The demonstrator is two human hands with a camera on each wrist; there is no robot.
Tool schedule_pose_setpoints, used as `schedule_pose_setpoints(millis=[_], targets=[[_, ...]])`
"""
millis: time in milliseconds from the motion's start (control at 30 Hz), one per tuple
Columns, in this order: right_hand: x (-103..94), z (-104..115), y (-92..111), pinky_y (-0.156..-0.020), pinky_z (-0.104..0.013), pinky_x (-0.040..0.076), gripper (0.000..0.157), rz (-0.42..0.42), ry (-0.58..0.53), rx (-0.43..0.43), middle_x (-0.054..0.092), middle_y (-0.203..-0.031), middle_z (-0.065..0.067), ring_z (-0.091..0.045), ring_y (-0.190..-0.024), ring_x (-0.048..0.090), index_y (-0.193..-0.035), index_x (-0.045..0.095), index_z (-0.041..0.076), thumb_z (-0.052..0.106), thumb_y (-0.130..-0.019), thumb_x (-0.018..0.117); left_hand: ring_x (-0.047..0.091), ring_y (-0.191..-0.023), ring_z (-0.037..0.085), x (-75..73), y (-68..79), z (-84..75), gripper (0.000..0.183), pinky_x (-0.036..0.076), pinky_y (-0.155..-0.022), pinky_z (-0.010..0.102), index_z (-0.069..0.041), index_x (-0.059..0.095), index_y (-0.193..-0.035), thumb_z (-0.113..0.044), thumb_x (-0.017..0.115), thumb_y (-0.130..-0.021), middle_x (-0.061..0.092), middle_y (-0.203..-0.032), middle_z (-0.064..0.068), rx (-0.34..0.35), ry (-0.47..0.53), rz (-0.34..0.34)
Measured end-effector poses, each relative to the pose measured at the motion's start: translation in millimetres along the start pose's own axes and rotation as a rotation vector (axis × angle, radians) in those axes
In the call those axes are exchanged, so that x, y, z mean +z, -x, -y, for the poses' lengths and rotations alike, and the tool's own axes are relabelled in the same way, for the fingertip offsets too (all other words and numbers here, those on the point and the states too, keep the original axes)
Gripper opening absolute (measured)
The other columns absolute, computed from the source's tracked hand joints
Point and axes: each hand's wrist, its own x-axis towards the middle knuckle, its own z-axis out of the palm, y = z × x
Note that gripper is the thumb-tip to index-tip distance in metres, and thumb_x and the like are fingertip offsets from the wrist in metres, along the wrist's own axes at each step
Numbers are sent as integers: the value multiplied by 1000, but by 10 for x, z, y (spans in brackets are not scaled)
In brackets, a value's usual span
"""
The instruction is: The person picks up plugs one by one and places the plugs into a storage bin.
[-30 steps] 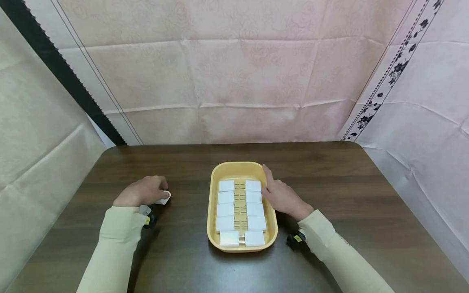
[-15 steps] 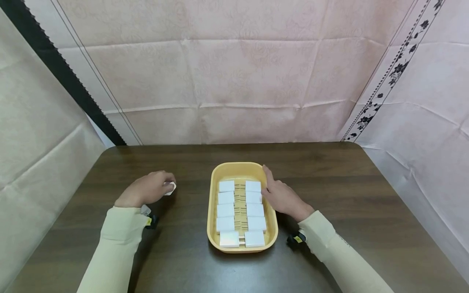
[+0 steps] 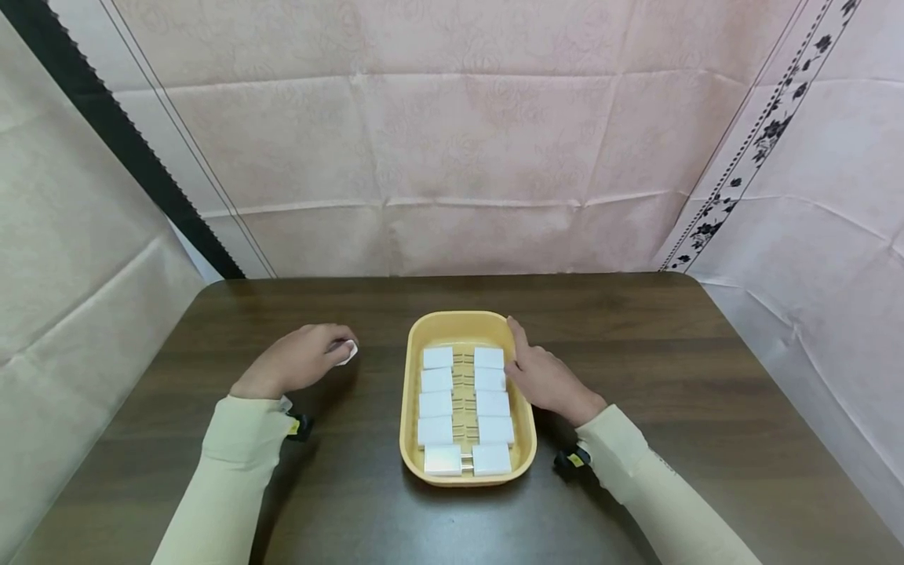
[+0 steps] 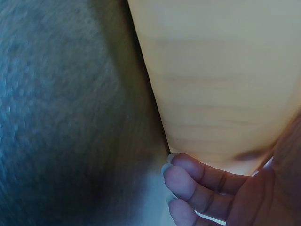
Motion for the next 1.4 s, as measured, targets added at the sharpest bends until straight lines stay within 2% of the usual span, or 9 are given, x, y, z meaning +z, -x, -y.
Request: schedule_pose_setpoints(millis=[267, 500, 700, 967, 1133, 1267, 1400], targets=[[-8, 4, 4, -45, -28, 44, 73, -3, 5, -14, 52, -60, -5, -13, -46, 57, -162, -2, 6, 15, -104, 42, 64, -98, 23, 14, 8, -118, 29, 55, -96, 51, -12, 69, -120, -30, 57, -103, 71, -114, 7, 33, 26, -48], [-7, -7, 7, -45, -28, 44, 72, -5, 7, -18, 51, -59, -4, -13, -45, 55, -162, -2, 6, 16, -105, 42, 63, -106, 25, 35, -24, -157, 34, 53, -100, 52, -9, 67, -125, -34, 54, -104, 69, -120, 10, 55, 61, -31], [-3, -10, 8, -45, -28, 43, 73, -10, 8, -19, 50, -59, -4, -13, -44, 54, -162, -2, 6, 16, -104, 42, 61, -106, 23, 26, -20, -226, 34, 53, -100, 50, -12, 67, -125, -36, 55, -104, 68, -119, 6, 75, 64, -45], [-4, -5, 5, -45, -28, 44, 73, -10, 2, -13, 51, -60, -4, -13, -45, 55, -162, -2, 6, 16, -104, 42, 61, -109, 20, 2, 18, -395, 30, 52, -101, 49, -17, 70, -123, -36, 59, -102, 65, -123, 1, 100, 60, -96], [-5, 0, 5, -45, -28, 43, 73, -4, -7, -2, 52, -62, -5, -14, -45, 55, -162, -2, 8, 16, -104, 42, 60, -106, 21, -11, 70, -535, 26, 54, -96, 47, -19, 70, -122, -31, 65, -99, 64, -124, 0, 136, 56, -129], [-5, 1, 3, -46, -28, 44, 74, 5, -18, 5, 53, -64, -5, -14, -46, 56, -162, -3, 9, 16, -104, 42, 60, -105, 20, -21, 107, -630, 25, 54, -94, 45, -21, 70, -119, -31, 67, -97, 64, -123, -2, 176, 48, -145], [-6, -2, 3, -46, -28, 44, 73, -1, -8, 0, 51, -62, -5, -14, -46, 55, -162, -2, 8, 16, -104, 42, 59, -105, 18, -23, 135, -703, 23, 54, -94, 45, -24, 70, -117, -33, 68, -96, 64, -123, -3, 184, 38, -150]])
